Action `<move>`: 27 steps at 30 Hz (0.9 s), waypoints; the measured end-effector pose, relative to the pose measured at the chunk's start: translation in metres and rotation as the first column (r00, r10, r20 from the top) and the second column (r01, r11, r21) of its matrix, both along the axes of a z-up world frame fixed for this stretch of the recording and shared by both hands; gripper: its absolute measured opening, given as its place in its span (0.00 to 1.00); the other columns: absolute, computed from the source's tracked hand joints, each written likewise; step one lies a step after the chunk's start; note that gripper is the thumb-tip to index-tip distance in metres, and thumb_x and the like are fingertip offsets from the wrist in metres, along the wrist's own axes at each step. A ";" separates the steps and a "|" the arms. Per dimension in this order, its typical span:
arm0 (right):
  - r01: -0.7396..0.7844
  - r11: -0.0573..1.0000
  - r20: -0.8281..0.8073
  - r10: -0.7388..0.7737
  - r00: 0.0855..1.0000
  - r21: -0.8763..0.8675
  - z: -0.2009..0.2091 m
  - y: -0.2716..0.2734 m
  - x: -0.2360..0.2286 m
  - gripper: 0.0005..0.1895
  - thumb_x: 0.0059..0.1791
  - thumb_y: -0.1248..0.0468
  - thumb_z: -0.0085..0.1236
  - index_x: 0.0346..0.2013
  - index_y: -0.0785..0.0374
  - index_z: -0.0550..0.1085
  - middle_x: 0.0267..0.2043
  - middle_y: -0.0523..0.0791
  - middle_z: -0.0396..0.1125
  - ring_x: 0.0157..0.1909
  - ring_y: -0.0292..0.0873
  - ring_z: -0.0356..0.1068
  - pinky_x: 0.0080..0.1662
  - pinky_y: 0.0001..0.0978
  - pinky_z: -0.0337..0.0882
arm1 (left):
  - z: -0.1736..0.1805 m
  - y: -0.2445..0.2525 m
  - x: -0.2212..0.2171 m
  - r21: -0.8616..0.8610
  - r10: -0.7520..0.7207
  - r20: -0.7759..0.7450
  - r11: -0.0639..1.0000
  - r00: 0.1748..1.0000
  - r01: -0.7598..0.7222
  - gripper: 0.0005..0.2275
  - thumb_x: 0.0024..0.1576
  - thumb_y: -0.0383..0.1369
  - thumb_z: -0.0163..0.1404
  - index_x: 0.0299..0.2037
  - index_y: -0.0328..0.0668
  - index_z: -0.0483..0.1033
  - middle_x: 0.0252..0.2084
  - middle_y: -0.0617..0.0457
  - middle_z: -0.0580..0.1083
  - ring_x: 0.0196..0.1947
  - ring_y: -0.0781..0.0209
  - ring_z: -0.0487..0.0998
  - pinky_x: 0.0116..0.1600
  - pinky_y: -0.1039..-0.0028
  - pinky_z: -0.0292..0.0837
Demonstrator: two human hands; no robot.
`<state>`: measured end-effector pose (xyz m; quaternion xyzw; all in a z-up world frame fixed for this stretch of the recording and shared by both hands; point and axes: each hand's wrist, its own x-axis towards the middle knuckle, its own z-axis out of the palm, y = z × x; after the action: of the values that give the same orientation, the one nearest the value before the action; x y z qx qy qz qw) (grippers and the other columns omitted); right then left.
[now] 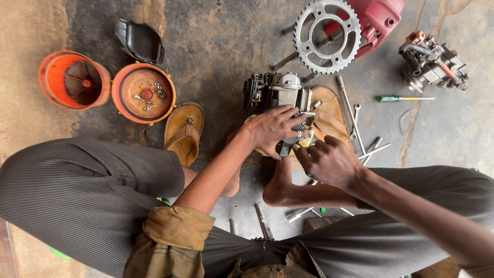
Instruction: The person assembles a small engine by tightening bolts on a black component using a screwdriver, then places a red plastic cover over the engine and secures it with bolts using a wrench.
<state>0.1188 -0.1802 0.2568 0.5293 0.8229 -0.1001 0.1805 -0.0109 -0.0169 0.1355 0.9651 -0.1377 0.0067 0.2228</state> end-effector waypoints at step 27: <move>0.110 0.992 0.047 -0.113 0.993 0.065 0.059 0.010 -0.019 0.07 0.46 0.69 0.54 0.38 0.63 0.77 0.28 0.48 0.73 0.26 0.39 0.72 0.31 0.36 0.75 | 0.024 -0.023 -0.001 0.087 0.236 0.028 0.968 0.971 -0.237 0.60 0.29 0.62 0.67 0.74 0.52 0.50 0.75 0.37 0.50 0.76 0.43 0.47 0.78 0.48 0.32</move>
<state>0.0993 -0.1704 0.3154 0.5821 0.7900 -0.0708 0.1789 -0.0121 -0.0394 0.1598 0.9835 -0.0237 0.0353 0.1758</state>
